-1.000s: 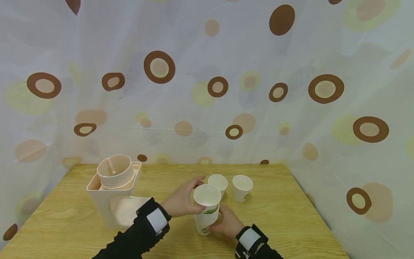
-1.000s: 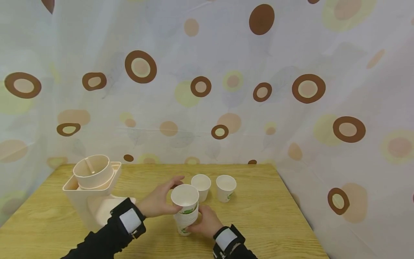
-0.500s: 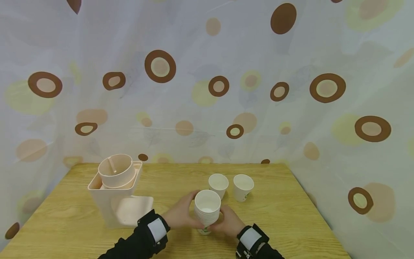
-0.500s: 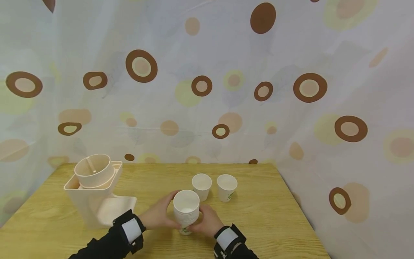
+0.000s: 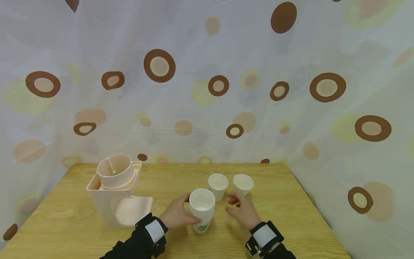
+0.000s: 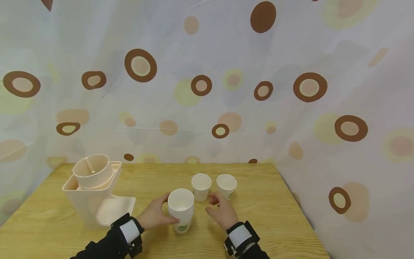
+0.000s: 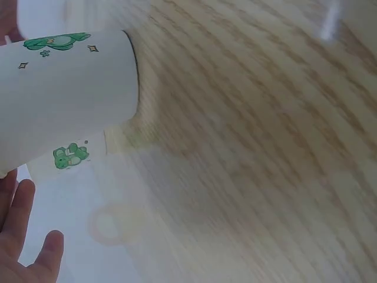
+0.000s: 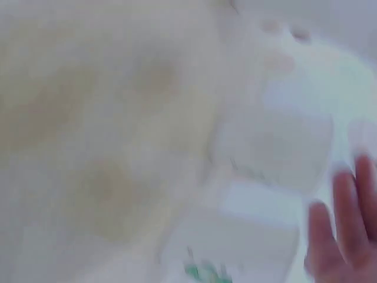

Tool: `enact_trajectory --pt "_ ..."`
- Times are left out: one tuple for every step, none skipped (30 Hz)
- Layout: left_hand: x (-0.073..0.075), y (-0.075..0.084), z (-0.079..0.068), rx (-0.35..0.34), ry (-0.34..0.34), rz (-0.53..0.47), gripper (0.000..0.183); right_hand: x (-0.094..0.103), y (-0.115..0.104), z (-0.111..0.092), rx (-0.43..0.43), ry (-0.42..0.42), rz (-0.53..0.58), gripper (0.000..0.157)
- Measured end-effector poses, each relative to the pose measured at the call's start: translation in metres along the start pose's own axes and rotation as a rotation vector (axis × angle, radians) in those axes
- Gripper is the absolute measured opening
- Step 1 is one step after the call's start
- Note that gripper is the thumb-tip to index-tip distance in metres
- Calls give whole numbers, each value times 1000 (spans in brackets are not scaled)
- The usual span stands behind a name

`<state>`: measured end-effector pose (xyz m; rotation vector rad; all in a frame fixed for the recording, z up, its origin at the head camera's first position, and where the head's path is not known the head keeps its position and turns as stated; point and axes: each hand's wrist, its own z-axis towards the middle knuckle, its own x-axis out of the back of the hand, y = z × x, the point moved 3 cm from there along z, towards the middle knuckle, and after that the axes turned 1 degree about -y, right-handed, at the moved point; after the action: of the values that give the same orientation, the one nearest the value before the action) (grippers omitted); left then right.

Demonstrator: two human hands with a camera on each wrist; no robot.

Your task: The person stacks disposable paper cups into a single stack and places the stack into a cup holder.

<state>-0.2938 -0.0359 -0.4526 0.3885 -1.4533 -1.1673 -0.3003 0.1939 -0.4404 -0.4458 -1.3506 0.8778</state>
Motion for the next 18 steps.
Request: enact_trajectory --pt "2 0 -1 -2 0 -2 79 9 1 3 -25 88 14 42" --pt "3 0 -1 -4 -1 -4 78 18 2 7 -47 160 35 44" --pt "5 0 -1 -7 -2 -1 78 27 4 12 -64 209 47 49" --pt "6 0 -1 -11 -2 -1 77 33 7 16 -80 232 48 55" --pt "7 0 -1 -16 0 -2 76 39 10 21 -104 233 48 63" --pt "7 -1 -1 -16 3 -2 75 43 14 26 -127 221 40 70" --pt "8 -1 -1 -16 7 -1 74 45 18 31 -152 196 27 78" --pt "7 -2 0 -16 10 5 74 46 23 35 -178 160 9 85" --pt "7 -2 0 -14 11 11 74 46 28 39 -203 125 -12 91" --pt "6 -3 0 -9 10 14 74 44 34 42 -226 89 -29 95" --pt "5 -3 0 -6 9 19 74 43 39 45 -244 60 -48 98" --pt "4 -3 0 -2 5 21 75 41 44 47 -258 36 -60 100" --pt "3 -3 0 2 2 22 75 38 48 49 -266 19 -72 102" --pt "3 -3 -1 6 -2 23 76 36 52 51 -273 8 -81 101" --pt "2 -3 -1 10 -6 22 76 34 55 52 -275 9 -85 100" --pt "2 -2 -1 14 -8 20 76 32 58 53 -275 11 -88 98" --pt "2 -2 -2 14 -10 16 76 31 59 54 -273 18 -93 96" --pt "3 -1 -2 16 -10 16 76 30 59 55 -267 28 -93 94"
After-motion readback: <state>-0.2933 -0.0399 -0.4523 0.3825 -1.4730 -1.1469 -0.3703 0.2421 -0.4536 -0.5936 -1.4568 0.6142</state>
